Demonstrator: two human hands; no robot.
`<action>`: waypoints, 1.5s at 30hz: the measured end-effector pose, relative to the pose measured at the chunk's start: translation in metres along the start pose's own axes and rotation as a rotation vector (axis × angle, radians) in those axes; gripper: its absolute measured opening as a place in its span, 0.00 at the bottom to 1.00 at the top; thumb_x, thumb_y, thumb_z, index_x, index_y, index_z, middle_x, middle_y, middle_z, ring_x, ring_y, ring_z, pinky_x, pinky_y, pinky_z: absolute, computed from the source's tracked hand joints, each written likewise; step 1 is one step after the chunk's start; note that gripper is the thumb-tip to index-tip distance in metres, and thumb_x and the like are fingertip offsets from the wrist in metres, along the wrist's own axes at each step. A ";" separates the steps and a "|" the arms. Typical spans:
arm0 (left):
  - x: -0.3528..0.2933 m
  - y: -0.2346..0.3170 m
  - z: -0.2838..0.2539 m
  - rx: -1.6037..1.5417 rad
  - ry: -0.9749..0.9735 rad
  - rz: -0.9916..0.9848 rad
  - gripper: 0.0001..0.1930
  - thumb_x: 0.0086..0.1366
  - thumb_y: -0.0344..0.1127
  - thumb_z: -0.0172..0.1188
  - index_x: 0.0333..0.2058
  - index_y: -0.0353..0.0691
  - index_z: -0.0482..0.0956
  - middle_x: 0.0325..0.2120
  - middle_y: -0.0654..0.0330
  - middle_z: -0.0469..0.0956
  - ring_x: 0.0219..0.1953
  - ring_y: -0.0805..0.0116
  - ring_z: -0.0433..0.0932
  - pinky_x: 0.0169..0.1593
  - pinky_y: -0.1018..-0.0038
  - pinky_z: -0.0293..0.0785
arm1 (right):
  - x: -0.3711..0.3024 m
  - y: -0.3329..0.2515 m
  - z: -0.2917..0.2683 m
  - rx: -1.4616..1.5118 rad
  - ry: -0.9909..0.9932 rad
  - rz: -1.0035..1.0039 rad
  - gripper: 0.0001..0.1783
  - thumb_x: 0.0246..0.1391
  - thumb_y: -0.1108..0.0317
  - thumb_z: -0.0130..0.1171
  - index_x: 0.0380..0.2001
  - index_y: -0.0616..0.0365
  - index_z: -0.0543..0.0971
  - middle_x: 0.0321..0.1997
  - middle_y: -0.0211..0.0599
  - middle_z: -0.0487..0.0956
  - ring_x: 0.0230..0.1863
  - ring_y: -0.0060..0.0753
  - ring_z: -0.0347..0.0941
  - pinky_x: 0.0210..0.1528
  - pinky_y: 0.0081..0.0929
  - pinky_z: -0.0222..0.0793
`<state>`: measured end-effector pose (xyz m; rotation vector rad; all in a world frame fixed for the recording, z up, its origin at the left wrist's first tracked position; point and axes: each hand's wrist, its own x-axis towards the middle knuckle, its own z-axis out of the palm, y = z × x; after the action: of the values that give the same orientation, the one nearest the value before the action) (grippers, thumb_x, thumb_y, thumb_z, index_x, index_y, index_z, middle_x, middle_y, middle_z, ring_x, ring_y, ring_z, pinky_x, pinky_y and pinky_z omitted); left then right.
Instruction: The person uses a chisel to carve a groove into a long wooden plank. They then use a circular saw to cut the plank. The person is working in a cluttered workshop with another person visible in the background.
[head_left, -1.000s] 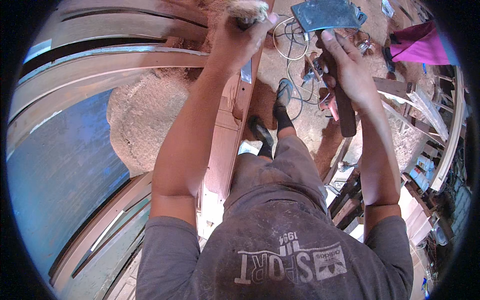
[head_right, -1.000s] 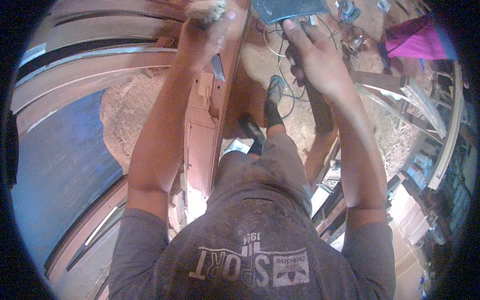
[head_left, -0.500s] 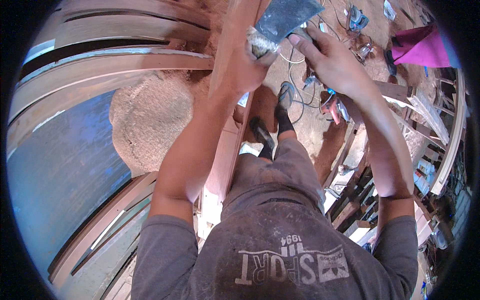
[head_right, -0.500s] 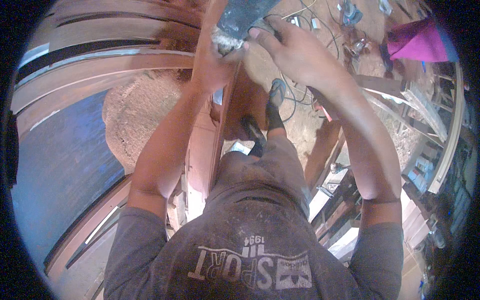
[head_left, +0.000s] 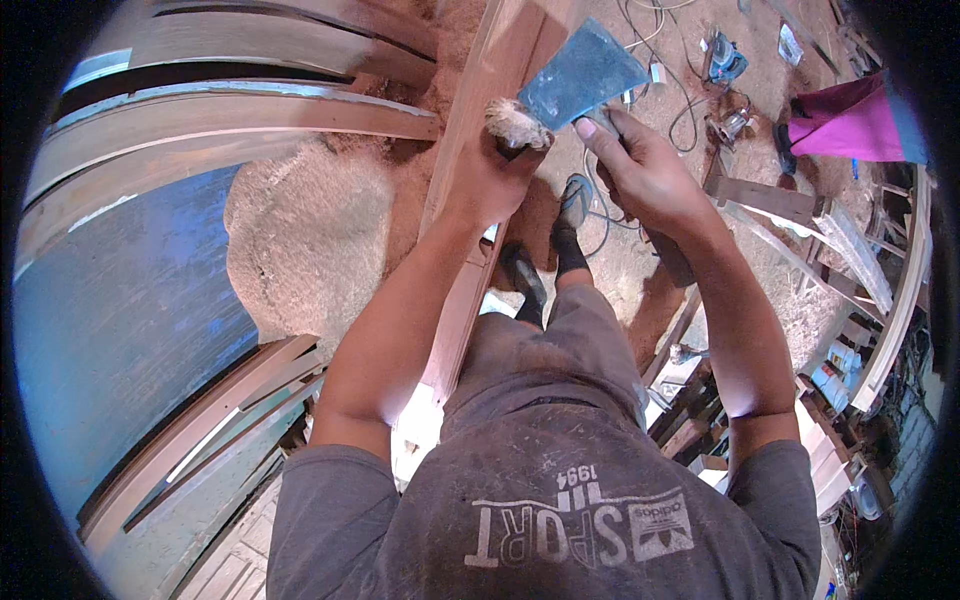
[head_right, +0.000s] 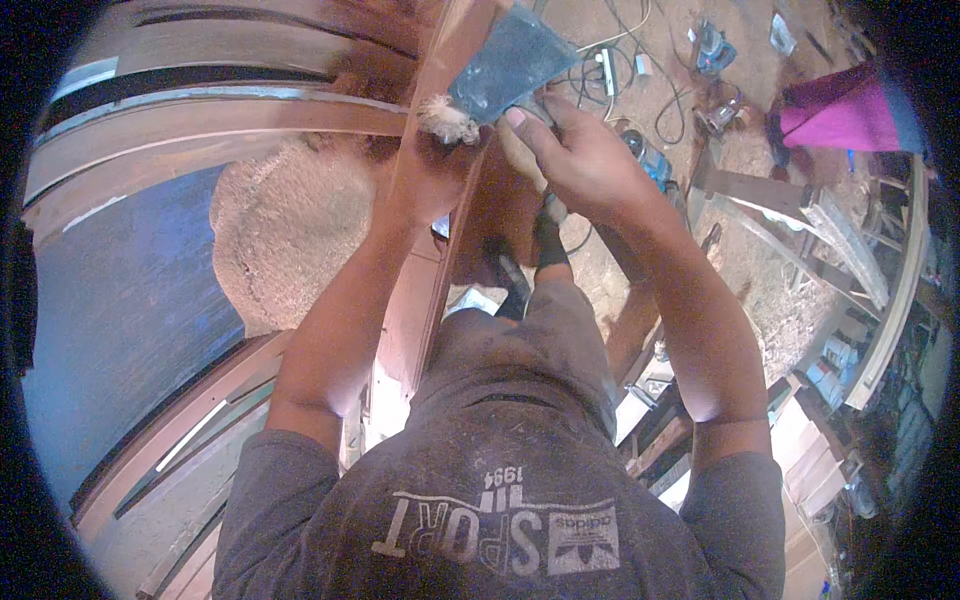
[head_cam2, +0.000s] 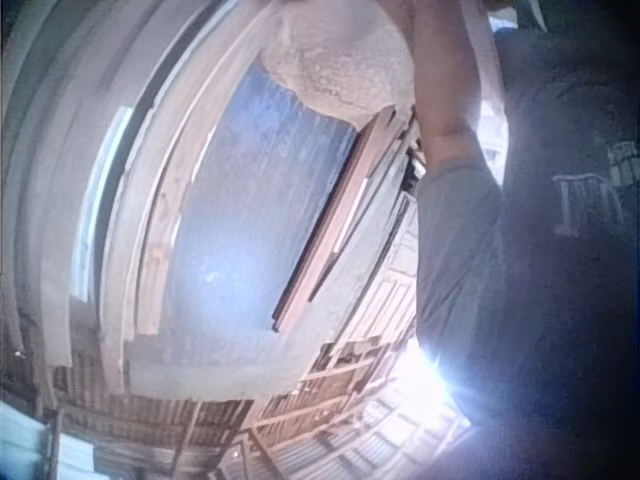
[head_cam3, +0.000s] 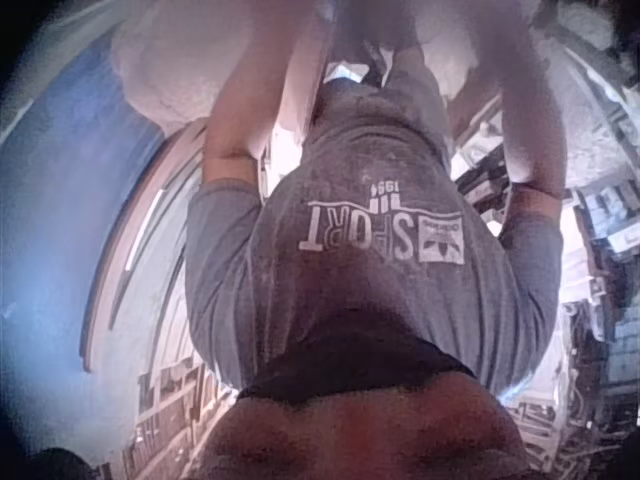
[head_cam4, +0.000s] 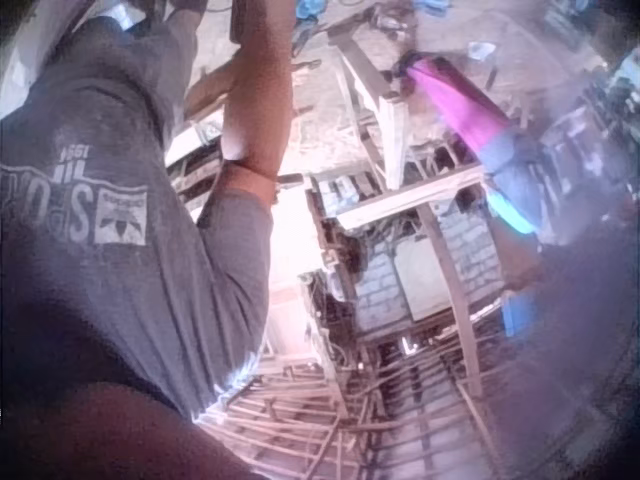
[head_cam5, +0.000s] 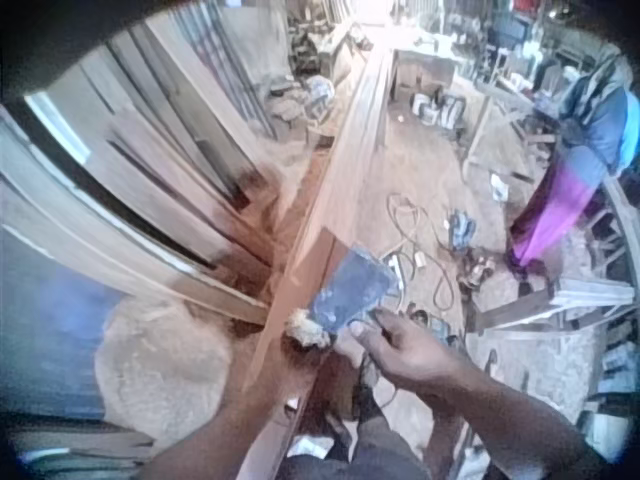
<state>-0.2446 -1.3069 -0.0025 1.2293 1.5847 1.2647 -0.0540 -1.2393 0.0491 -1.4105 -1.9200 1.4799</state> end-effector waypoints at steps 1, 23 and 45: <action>-0.002 0.010 -0.004 0.034 0.024 0.015 0.16 0.64 0.34 0.69 0.47 0.33 0.79 0.38 0.59 0.84 0.42 0.69 0.82 0.48 0.70 0.78 | -0.003 -0.006 -0.006 0.072 -0.071 0.107 0.25 0.70 0.45 0.55 0.41 0.61 0.74 0.20 0.23 0.66 0.20 0.18 0.63 0.22 0.22 0.62; -0.134 0.051 -0.001 0.746 -0.674 -0.436 0.37 0.59 0.31 0.61 0.68 0.37 0.61 0.57 0.33 0.72 0.45 0.35 0.82 0.46 0.48 0.80 | -0.125 0.079 -0.007 0.217 0.091 0.563 0.22 0.69 0.45 0.55 0.44 0.54 0.77 0.25 0.24 0.70 0.21 0.18 0.65 0.24 0.23 0.62; -0.085 0.015 0.010 0.247 -0.156 0.448 0.19 0.52 0.51 0.71 0.35 0.44 0.83 0.28 0.52 0.83 0.33 0.48 0.84 0.37 0.54 0.79 | -0.184 0.004 0.005 0.219 0.139 0.578 0.18 0.68 0.47 0.58 0.42 0.51 0.73 0.22 0.23 0.69 0.16 0.18 0.63 0.18 0.21 0.61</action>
<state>-0.2100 -1.3861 0.0091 1.8714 1.4285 1.2230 0.0277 -1.3977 0.0968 -1.9984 -1.2714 1.7054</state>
